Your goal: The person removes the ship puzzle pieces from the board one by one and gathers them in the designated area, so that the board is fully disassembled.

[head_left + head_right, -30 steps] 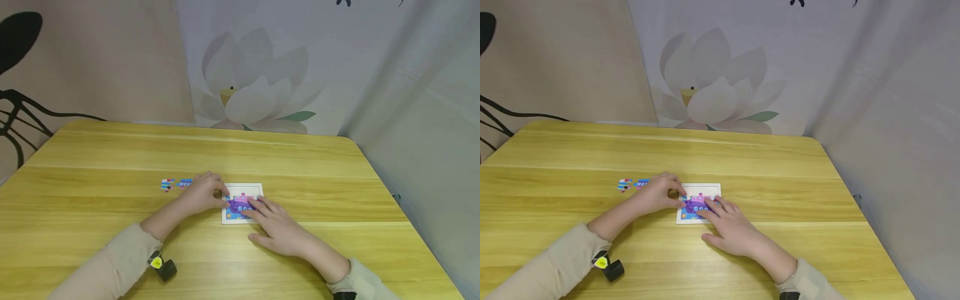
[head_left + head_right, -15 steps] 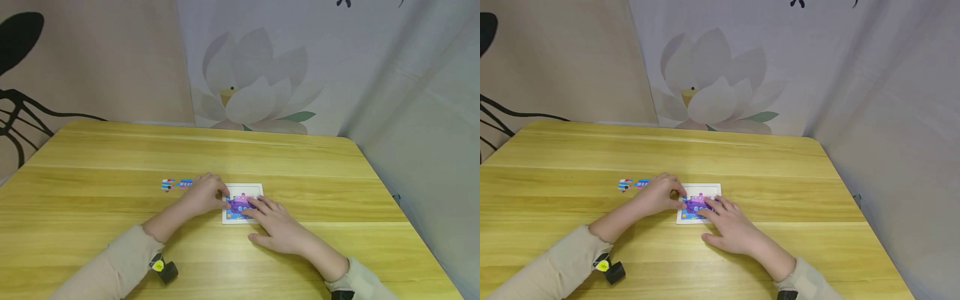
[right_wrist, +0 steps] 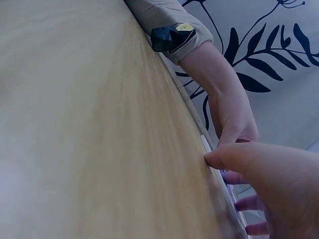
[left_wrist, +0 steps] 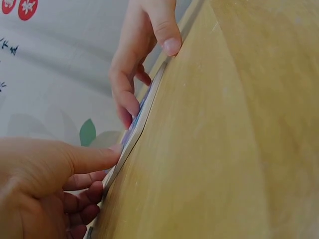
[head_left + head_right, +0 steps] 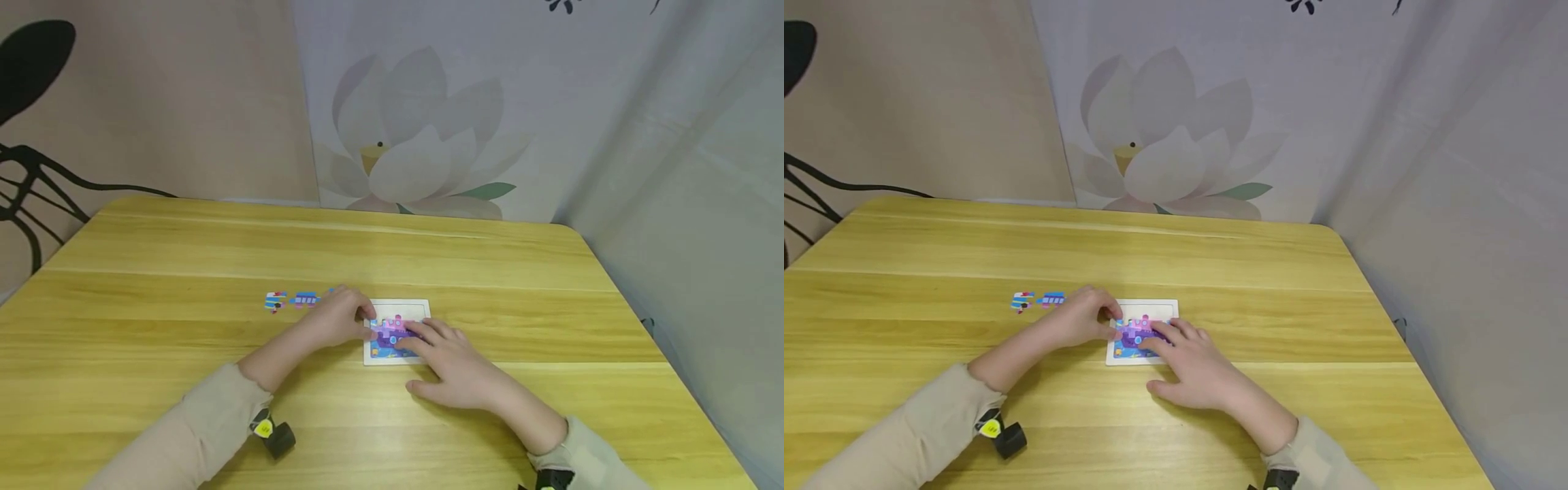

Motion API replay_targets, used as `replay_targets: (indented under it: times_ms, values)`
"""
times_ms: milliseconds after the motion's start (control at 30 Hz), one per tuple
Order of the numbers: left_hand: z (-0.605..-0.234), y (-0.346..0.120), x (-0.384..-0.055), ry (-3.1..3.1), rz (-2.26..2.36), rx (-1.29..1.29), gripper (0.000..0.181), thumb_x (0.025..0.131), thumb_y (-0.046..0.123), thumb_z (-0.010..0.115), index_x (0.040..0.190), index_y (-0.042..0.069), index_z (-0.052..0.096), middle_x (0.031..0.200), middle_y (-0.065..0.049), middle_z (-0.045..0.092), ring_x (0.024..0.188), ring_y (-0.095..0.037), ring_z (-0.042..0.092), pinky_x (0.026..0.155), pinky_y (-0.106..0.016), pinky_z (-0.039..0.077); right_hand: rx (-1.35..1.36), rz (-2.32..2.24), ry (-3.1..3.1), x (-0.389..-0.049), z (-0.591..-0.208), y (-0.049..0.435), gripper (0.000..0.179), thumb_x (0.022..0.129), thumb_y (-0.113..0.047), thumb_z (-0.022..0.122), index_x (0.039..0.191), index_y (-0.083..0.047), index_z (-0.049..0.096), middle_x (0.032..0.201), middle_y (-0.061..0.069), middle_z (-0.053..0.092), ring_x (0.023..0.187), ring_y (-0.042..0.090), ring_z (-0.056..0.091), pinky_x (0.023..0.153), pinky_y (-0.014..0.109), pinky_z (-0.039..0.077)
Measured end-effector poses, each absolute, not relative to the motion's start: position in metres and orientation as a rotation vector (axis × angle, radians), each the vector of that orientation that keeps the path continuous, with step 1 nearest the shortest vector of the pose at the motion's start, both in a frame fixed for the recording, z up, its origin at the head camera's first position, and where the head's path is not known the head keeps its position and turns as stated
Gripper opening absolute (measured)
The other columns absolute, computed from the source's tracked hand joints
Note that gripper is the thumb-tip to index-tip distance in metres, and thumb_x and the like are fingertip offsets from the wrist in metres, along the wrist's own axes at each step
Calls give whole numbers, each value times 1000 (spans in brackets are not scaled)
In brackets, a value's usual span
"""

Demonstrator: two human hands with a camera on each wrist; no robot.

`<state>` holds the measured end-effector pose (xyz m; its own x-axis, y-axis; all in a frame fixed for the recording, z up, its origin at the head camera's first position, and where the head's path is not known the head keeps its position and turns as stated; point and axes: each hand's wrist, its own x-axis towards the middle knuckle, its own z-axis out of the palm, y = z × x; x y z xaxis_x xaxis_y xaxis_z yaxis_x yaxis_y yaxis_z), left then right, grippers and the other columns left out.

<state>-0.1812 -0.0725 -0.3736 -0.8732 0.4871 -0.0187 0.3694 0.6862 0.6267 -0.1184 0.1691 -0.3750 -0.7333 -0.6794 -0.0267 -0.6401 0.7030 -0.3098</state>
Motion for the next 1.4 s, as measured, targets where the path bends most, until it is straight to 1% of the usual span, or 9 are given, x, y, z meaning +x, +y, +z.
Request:
replay_targets:
  times_ms: [200, 300, 433, 533, 667, 900, 1067, 1167, 1400]
  values:
    - [-375, -74, -180, 2674, 1047, 726, 18, 72, 12, 84, 82, 12, 69, 75, 5, 60, 72, -14, 52, 68, -30, 46, -1081, -392, 2780, -118, -373, 167, 57, 90, -47, 57, 142, -25, 45, 153, 5, 29, 139, 36, 22, 104, 61, 21]
    - [-376, -75, -180, 2613, 1138, 741, 16, 75, 8, 81, 81, 11, 67, 73, 4, 59, 70, -14, 54, 65, -29, 48, -1078, -392, 2778, -117, -373, 167, 57, 91, -47, 56, 142, -26, 44, 154, 4, 28, 139, 36, 21, 104, 62, 20]
    - [-381, -78, -182, 2487, 1298, 697, 11, 80, 6, 77, 84, 9, 67, 76, 2, 62, 72, -16, 57, 67, -30, 50, -1086, -371, 2781, -118, -376, 169, 56, 91, -47, 55, 143, -31, 43, 155, 4, 25, 140, 35, 20, 104, 60, 20]
    - [-383, -79, -183, 2426, 1374, 659, 8, 82, 6, 75, 85, 8, 68, 76, 0, 63, 73, -17, 58, 67, -31, 51, -1090, -343, 2783, -118, -377, 169, 54, 92, -47, 54, 144, -36, 42, 156, 4, 25, 140, 34, 20, 105, 58, 21]
    - [-382, -79, -182, 2420, 1393, 662, 8, 81, 5, 75, 84, 8, 68, 75, 0, 63, 71, -17, 57, 66, -31, 50, -1084, -315, 2779, -117, -375, 168, 53, 93, -47, 52, 144, -40, 41, 156, 4, 23, 140, 33, 19, 105, 58, 21]
    - [-379, -77, -180, 2464, 1387, 674, 9, 80, 3, 75, 81, 9, 69, 74, 1, 63, 69, -16, 56, 63, -30, 49, -1079, -257, 2795, -116, -373, 166, 50, 94, -48, 51, 143, -42, 42, 156, 4, 24, 139, 34, 21, 104, 58, 22]
    - [-371, -75, -179, 2432, 1484, 577, 7, 80, 5, 76, 83, 7, 70, 77, -1, 63, 73, -18, 57, 64, -29, 49, -1080, -217, 2802, -115, -371, 163, 50, 95, -49, 50, 143, -40, 42, 155, 6, 25, 139, 36, 23, 104, 59, 22]
    - [-362, -75, -178, 2428, 1533, 514, 8, 80, 8, 77, 84, 9, 71, 79, -3, 64, 78, -20, 58, 65, -31, 49, -1076, -212, 2801, -115, -371, 163, 49, 95, -48, 50, 143, -39, 43, 155, 8, 25, 138, 37, 23, 105, 60, 21]
    - [-352, -87, -176, 2460, 1551, 477, 10, 81, 12, 77, 87, 9, 72, 84, -3, 65, 83, -21, 58, 72, -34, 47, -1074, -195, 2796, -115, -371, 164, 50, 95, -49, 48, 144, -41, 41, 155, 8, 25, 139, 36, 22, 105, 59, 22]
